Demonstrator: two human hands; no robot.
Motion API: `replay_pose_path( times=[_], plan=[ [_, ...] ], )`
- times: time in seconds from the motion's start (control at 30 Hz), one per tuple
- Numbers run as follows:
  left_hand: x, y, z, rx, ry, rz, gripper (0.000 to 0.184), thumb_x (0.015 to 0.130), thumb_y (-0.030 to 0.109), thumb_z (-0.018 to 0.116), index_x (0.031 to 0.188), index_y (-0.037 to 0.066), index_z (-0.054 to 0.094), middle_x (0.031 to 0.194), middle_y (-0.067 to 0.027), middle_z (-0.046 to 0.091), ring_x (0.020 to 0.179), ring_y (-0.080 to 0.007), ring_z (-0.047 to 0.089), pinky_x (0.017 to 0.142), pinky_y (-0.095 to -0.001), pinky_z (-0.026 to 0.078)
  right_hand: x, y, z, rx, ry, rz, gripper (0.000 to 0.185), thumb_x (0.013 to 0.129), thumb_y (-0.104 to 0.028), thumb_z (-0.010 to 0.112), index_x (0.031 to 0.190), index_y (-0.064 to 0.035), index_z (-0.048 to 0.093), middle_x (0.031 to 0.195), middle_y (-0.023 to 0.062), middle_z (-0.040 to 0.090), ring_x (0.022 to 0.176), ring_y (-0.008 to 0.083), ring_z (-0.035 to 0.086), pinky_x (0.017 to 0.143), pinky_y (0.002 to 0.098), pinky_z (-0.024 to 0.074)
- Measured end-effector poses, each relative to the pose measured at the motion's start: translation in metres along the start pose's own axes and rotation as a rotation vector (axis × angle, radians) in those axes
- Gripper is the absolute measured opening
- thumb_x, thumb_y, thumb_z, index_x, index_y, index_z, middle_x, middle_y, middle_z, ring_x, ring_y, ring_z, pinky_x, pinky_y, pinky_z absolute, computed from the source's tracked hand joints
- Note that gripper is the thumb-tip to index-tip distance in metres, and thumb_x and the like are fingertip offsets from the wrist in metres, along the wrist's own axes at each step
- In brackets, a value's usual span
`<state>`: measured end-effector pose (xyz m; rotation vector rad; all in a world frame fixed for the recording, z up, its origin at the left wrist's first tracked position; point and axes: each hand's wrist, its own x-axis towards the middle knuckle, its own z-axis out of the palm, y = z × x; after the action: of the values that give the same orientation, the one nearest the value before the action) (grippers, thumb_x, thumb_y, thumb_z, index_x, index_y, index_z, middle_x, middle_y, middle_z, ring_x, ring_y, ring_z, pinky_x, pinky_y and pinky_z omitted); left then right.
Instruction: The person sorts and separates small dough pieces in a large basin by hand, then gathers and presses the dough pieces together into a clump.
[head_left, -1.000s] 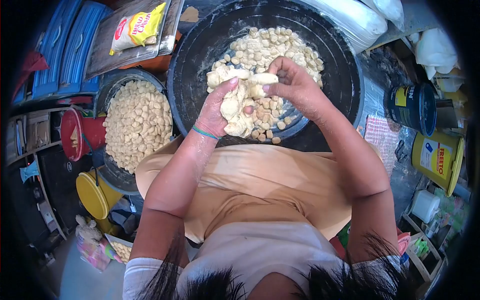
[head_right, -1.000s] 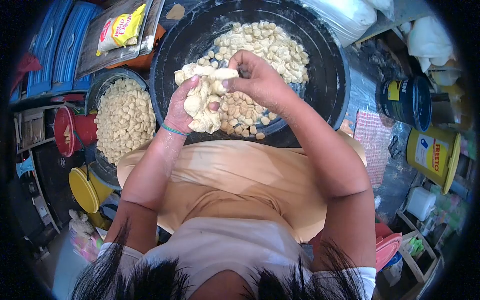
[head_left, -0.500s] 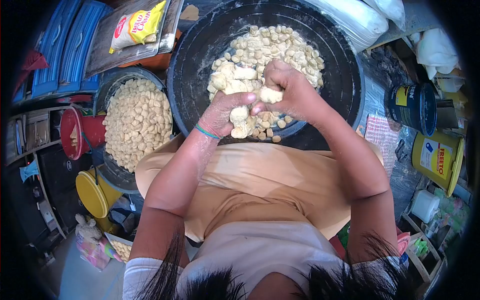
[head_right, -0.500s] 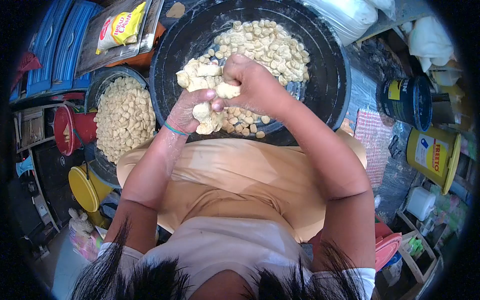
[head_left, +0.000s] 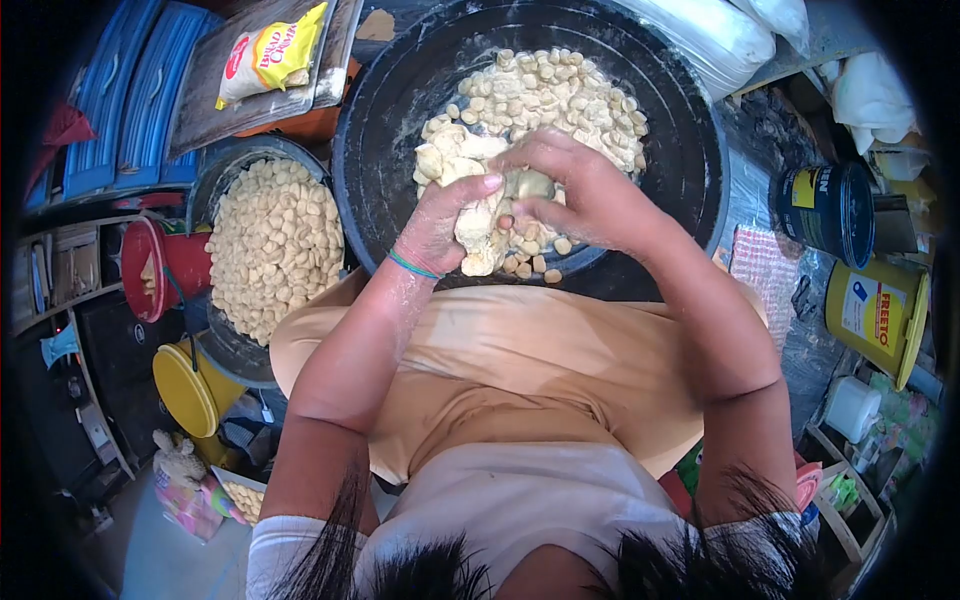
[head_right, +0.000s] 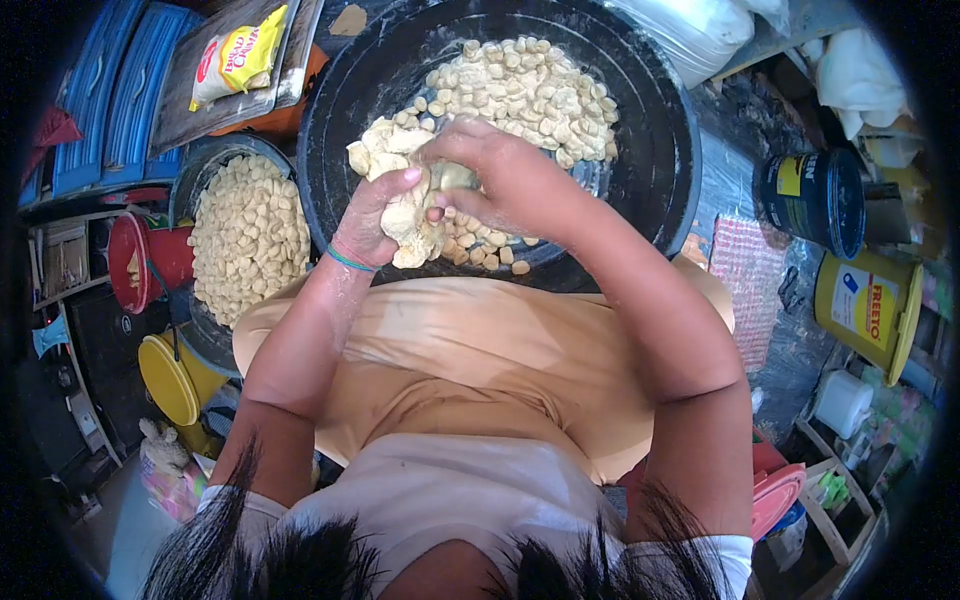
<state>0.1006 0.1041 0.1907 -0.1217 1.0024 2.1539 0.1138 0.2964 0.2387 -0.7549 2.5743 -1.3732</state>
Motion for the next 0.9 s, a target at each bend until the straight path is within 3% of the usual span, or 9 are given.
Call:
replay_pose_path(
  times=[0.13,0.23,0.3,0.43,0.57,0.67,0.7,0.83,0.9],
  plan=[
    [-0.001,0.002,-0.001,0.062,-0.033,-0.028,0.05,0.078,0.019,0.061,0.123,0.004,0.046,0.104,-0.0096,0.059,0.087,-0.0194,0.061,0.058,-0.0283,0.049,0.006,0.005,-0.021,0.276,0.155,0.577,0.027,0.08,-0.021,0.067,0.102,-0.0054,0.062,0.092,0.0129,0.06,0.09,0.0253,0.059,0.082,0.0359,0.0462],
    [-0.005,0.003,0.001,0.093,-0.073,-0.111,0.05,0.076,0.013,0.062,0.123,0.005,0.047,0.102,-0.0072,0.059,0.083,-0.015,0.06,0.056,-0.0272,0.052,0.007,0.006,-0.017,-0.06,0.231,0.029,0.025,0.081,-0.017,0.067,0.1,-0.0032,0.062,0.093,0.0102,0.061,0.079,0.0205,0.056,0.078,0.033,0.047],
    [-0.007,0.002,0.0,0.116,-0.115,-0.12,0.051,0.075,0.013,0.061,0.123,0.005,0.047,0.103,-0.0077,0.059,0.083,-0.0152,0.061,0.056,-0.027,0.052,0.005,0.006,0.001,0.082,0.194,-0.159,0.021,0.082,-0.013,0.066,0.1,-0.004,0.062,0.094,0.0087,0.063,0.08,0.0178,0.059,0.078,0.0311,0.0473],
    [-0.008,0.005,0.003,0.166,-0.146,-0.202,0.058,0.075,0.015,0.062,0.129,0.004,0.043,0.108,-0.0104,0.06,0.085,-0.0145,0.061,0.055,-0.024,0.051,0.004,0.016,-0.005,0.031,0.176,0.002,0.02,0.084,-0.015,0.064,0.1,-0.0038,0.06,0.089,0.0077,0.061,0.079,0.0167,0.059,0.068,0.0281,0.0487],
    [-0.006,0.006,0.005,0.254,-0.206,-0.113,0.059,0.076,0.015,0.061,0.131,0.005,0.041,0.109,-0.0097,0.061,0.089,-0.0135,0.06,0.056,-0.0218,0.05,0.004,0.003,-0.031,0.803,0.331,0.406,0.02,0.09,-0.023,0.056,0.101,-0.0058,0.061,0.09,0.0081,0.059,0.078,0.0219,0.06,0.073,0.0325,0.0491],
    [-0.006,0.006,0.011,0.428,-0.192,-0.048,0.068,0.072,0.023,0.065,0.131,0.004,0.039,0.106,-0.0113,0.059,0.085,-0.0125,0.06,0.055,-0.0196,0.049,0.002,0.037,-0.024,-0.221,0.288,-0.022,0.026,0.089,-0.023,0.059,0.109,-0.0065,0.059,0.099,0.0074,0.058,0.074,0.0165,0.059,0.065,0.0282,0.0503],
    [-0.005,0.004,0.008,0.449,-0.22,-0.031,0.066,0.072,0.025,0.064,0.13,0.004,0.04,0.105,-0.0109,0.06,0.084,-0.0124,0.06,0.054,-0.0196,0.049,0.002,0.026,-0.019,-0.096,0.278,-0.126,0.03,0.085,-0.019,0.064,0.111,-0.0039,0.058,0.107,0.0052,0.055,0.083,0.0149,0.055,0.074,0.026,0.0447],
    [-0.008,-0.001,0.005,0.359,-0.229,-0.074,0.059,0.077,0.031,0.061,0.126,0.005,0.043,0.102,-0.0094,0.061,0.078,-0.0124,0.061,0.052,-0.021,0.049,0.004,0.005,-0.005,0.702,-0.093,0.337,0.028,0.08,-0.008,0.067,0.108,-0.0059,0.06,0.105,0.0043,0.056,0.087,0.0126,0.054,0.077,0.0272,0.0455],
    [-0.008,0.0,0.006,0.279,-0.142,-0.143,0.054,0.079,0.034,0.058,0.124,0.005,0.045,0.1,-0.0088,0.061,0.075,-0.0124,0.062,0.051,-0.022,0.049,0.003,0.013,-0.001,0.336,-0.01,0.166,0.025,0.081,-0.007,0.067,0.105,-0.0051,0.06,0.103,0.0025,0.057,0.083,0.0111,0.054,0.076,0.0264,0.046]
  ],
)
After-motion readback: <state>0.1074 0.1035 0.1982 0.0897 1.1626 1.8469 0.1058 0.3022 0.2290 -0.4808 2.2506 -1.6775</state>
